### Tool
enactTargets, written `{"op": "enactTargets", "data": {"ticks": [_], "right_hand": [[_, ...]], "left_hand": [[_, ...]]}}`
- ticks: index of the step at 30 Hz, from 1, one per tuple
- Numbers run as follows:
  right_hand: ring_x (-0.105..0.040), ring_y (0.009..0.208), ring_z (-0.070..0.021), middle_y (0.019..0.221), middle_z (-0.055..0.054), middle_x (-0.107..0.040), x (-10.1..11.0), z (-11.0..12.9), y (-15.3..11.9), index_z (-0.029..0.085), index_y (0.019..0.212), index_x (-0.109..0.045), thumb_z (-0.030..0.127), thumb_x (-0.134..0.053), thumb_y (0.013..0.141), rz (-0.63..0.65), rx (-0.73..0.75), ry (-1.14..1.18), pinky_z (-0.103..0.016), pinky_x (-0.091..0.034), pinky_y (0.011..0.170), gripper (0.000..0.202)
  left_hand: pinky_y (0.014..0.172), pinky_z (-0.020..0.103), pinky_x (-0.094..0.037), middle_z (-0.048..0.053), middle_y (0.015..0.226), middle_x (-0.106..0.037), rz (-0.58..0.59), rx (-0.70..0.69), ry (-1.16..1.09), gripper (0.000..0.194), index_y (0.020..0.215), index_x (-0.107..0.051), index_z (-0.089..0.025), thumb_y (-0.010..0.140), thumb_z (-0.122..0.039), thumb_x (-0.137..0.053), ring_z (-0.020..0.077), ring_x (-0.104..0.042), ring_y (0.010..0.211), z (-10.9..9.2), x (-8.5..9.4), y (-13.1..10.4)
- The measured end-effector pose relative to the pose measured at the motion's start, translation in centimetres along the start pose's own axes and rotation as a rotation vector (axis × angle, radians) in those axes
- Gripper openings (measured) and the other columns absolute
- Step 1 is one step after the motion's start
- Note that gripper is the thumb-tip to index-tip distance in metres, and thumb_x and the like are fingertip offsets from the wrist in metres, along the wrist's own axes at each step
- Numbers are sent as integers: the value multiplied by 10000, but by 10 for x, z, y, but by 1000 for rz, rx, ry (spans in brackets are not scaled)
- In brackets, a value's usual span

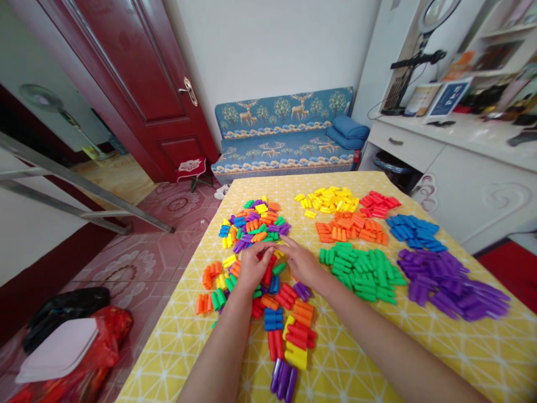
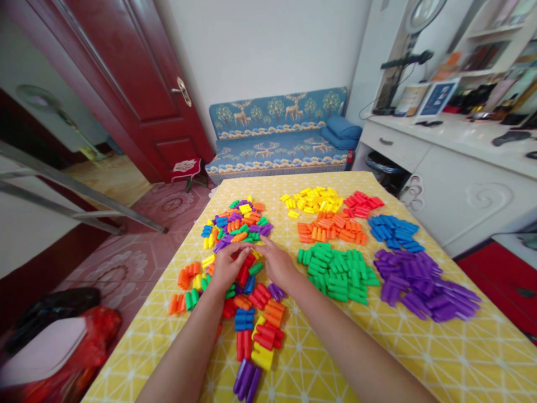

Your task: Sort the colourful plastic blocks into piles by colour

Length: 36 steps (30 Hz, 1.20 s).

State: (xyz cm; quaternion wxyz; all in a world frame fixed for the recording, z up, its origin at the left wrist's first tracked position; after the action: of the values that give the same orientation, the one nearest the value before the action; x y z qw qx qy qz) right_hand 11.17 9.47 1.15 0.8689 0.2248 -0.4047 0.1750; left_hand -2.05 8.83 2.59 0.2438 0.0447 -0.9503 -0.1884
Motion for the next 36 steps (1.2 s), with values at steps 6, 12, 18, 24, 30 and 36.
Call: {"op": "enactTargets", "data": {"ticks": [6, 12, 18, 24, 30, 36], "right_hand": [[-581, 1128, -213, 1294, -41, -573, -11, -2, 7, 245, 1181, -632, 41, -478, 739, 10, -9, -38, -316, -472, 915, 510], [-611, 1015, -194, 1089, -54, -665, 1, -19, -5, 221, 1094, -657, 115, -543, 773, -224, -73, 282, -323, -472, 887, 356], [-621, 985, -197, 1059, -68, -676, 4, -25, -10, 195, 1057, -664, 155, -560, 764, -335, -56, 485, -348, -485, 873, 314], [-610, 1021, -187, 1089, -69, -664, 7, -7, -10, 192, 1111, -641, 214, -566, 827, -287, -1, 516, -338, -475, 916, 294], [-586, 1120, -185, 1176, -69, -652, 9, -3, -12, 213, 1165, -627, 356, -466, 934, -226, -7, 601, -351, -441, 991, 315], [-618, 1034, -181, 1133, -47, -662, 2, -14, -12, 218, 1101, -630, 411, -470, 927, -203, -95, 720, -318, -496, 893, 306]], "left_hand": [[835, 313, -520, 48, 949, -740, 11, -5, -10, 185, 946, -726, -191, 871, -246, -566, 193, -677, 893, 0, -1, -1], [871, 327, -504, 65, 989, -711, 48, -76, -3, 178, 981, -715, -192, 868, -241, -587, 199, -650, 954, -14, -3, 1], [929, 353, -485, 95, 1133, -659, 240, -174, -17, 358, 1177, -655, -223, 823, -274, -672, 216, -613, 1045, -29, -19, -2], [897, 341, -499, 89, 1068, -695, 172, -145, -37, 245, 1085, -705, -216, 854, -247, -630, 207, -634, 998, -28, -13, -1], [872, 326, -515, 89, 1063, -701, 124, -113, -52, 221, 1041, -713, -203, 840, -198, -621, 202, -647, 974, -23, -8, -1], [891, 334, -516, 80, 1084, -697, 125, -131, -63, 260, 1021, -717, -210, 804, -110, -616, 202, -646, 998, -21, -10, -1]]}}
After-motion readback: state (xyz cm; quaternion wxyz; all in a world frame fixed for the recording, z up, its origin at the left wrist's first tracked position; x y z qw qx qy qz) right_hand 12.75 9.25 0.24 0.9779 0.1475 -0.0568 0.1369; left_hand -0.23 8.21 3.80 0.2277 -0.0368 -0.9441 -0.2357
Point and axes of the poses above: each hand's wrist, its own y-axis towards the middle knuckle, its own x-axis out of the back of the hand, z = x × y, the point moved 9 cm from there along y, towards the middle knuckle
